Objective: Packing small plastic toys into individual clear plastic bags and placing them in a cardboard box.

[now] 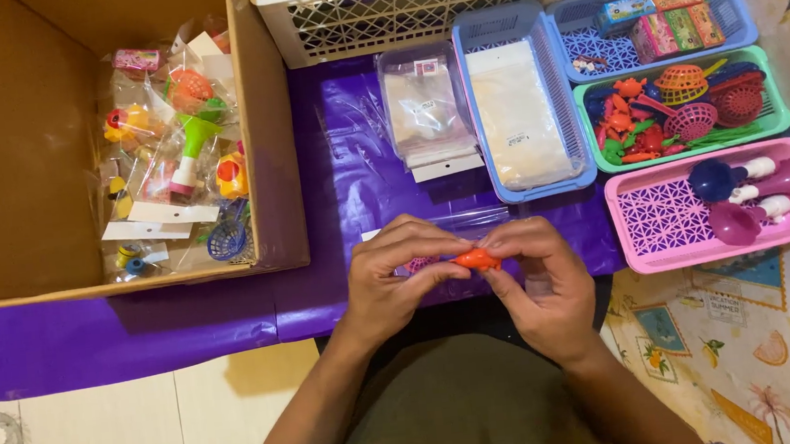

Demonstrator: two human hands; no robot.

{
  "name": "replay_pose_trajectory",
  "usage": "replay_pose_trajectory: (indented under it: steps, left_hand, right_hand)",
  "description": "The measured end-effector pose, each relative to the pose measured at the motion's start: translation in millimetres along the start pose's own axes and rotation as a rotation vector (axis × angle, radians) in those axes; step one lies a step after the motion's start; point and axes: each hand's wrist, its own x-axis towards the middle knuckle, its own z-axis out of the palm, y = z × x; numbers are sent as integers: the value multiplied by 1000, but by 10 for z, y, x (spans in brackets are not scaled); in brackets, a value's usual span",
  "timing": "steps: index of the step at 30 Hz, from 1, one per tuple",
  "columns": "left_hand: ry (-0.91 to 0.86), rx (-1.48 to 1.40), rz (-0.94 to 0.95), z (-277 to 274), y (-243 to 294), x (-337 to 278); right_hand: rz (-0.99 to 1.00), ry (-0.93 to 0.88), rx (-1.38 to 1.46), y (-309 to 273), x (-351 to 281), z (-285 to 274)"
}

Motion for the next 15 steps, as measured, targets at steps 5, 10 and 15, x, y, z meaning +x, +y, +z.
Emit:
replay_pose_trajectory:
  steps: [5, 10, 15]
  left_hand:
    - [-2, -5, -6, 15, -2, 3]
    - [5, -6, 17, 34, -17, -15]
    - [16, -3, 20, 38, -26, -35]
  right_hand:
    - [19, -6, 7, 32, -22, -34]
    - [38, -33, 20, 99, -62, -99]
    - [52, -98, 53, 98, -32, -122]
